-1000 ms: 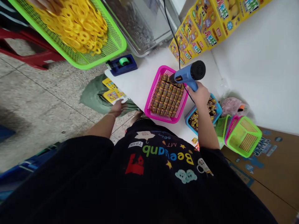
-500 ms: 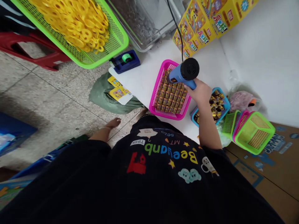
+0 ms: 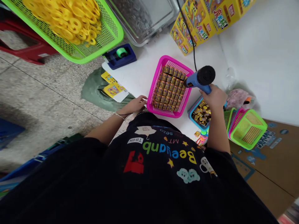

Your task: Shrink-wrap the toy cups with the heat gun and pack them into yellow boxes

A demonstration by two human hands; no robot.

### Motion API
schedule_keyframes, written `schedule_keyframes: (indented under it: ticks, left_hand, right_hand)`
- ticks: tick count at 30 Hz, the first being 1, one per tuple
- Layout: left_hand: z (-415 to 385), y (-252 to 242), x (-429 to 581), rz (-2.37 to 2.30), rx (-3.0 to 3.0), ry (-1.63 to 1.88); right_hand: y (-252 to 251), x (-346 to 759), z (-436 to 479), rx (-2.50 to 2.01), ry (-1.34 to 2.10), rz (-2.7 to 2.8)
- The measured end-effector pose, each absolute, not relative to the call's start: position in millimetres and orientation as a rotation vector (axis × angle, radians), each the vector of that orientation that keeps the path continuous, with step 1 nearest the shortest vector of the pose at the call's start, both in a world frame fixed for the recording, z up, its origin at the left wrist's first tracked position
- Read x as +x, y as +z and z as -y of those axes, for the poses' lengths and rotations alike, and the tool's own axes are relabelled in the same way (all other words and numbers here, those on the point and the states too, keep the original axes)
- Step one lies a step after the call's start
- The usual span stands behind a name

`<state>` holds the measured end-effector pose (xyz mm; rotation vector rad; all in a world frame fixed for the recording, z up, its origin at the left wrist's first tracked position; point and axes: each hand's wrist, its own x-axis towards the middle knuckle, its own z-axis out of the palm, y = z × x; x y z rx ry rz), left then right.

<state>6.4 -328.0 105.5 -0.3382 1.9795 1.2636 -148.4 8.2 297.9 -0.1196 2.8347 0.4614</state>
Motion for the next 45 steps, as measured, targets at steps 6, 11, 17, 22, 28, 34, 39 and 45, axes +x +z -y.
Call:
schedule_keyframes:
  ticks: [6,11,17,22,28,34,39,45]
  left_hand:
    - [318,118,9,-2.050,-0.361,1.194]
    - [315,116,13,-2.072,-0.374,1.208]
    - [316,119,11,-2.091,-0.402,1.176]
    - [319,116,12,-2.093,-0.378,1.186]
    - [322,121,15,-2.063,-0.421,1.193]
    - [327,132,15,-2.069,-0.458,1.153]
    - [331,130,14,-2.114,-0.451,1.133]
    - [331,127,12,-2.117,-0.406,1.143]
  right_hand:
    - [305,-142,-23,-0.067,0.476,-2.814]
    - [308,-134,-23,-0.089,0.457,-2.810]
    - [295,-131,-4,-0.069,0.376,-2.811]
    - [279,-129,21,-0.080,0.223,-2.810]
    - [269,-128,48,-0.133,0.128,-2.799]
    - [268,-123,57,-0.228,0.114,-2.762]
    - [271,-112,57,-0.279,0.143,-2.723]
    - [280,-101,46,-0.263,0.208,-2.726]
